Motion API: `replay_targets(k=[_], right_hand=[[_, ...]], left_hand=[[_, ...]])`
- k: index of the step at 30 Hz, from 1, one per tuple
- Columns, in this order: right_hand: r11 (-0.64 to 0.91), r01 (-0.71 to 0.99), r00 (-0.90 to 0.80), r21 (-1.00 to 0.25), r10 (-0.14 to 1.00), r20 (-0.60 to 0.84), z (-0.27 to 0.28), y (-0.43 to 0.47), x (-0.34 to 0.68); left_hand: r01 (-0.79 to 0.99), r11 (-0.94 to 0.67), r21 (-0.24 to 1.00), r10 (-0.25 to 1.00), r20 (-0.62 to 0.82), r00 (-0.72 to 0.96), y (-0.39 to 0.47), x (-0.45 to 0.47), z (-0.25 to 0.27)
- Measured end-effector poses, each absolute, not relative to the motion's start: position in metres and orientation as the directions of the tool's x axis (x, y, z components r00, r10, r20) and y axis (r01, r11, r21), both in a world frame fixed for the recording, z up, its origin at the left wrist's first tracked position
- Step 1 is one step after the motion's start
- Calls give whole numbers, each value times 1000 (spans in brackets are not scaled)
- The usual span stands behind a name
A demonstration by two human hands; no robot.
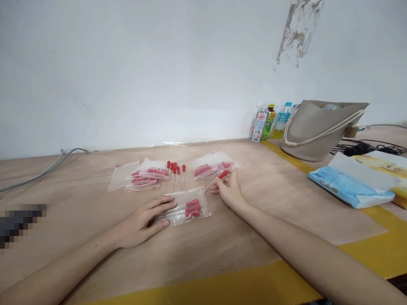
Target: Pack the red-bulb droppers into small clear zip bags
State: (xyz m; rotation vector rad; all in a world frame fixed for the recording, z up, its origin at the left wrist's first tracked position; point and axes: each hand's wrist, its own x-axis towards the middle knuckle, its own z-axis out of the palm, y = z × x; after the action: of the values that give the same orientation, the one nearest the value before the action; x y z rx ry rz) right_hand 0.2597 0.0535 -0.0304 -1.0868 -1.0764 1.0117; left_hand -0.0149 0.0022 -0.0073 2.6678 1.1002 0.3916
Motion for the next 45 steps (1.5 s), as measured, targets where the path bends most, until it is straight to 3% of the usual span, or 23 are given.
replay_targets(k=[6,11,16,23,31,37,40,42,45], right_hand=[[84,-99,17,-992,996,82,-28,46,256],[105,56,-71,-993,992,101,-21,40,260],[108,91,-48,-990,993,104,-21,39,261],[169,231,-250,-958,962,110,-22,39,261],[266,463,-124,-846,964,235,-29,41,247],[421,411,-345,-809,893,289,-25,44,249],[370,505,-222,-780,929,297,-14,48,255],[371,601,-113,-708,916,384,-5,54,256],[432,693,-140,-578,866,480,7,71,244]], left_hand=[[647,-700,302,707,161,689,1,-12,-3],[646,-699,307,709,175,683,0,-12,-2],[653,-692,308,716,174,676,0,-13,-4],[661,-689,296,718,160,677,1,-12,-4],[635,-711,301,698,191,691,2,-12,-4],[642,-708,293,701,180,690,2,-12,-5],[656,-699,285,709,157,688,2,-12,-6],[661,-696,280,712,145,687,2,-12,-6],[663,-699,269,710,141,691,2,-12,-6]])
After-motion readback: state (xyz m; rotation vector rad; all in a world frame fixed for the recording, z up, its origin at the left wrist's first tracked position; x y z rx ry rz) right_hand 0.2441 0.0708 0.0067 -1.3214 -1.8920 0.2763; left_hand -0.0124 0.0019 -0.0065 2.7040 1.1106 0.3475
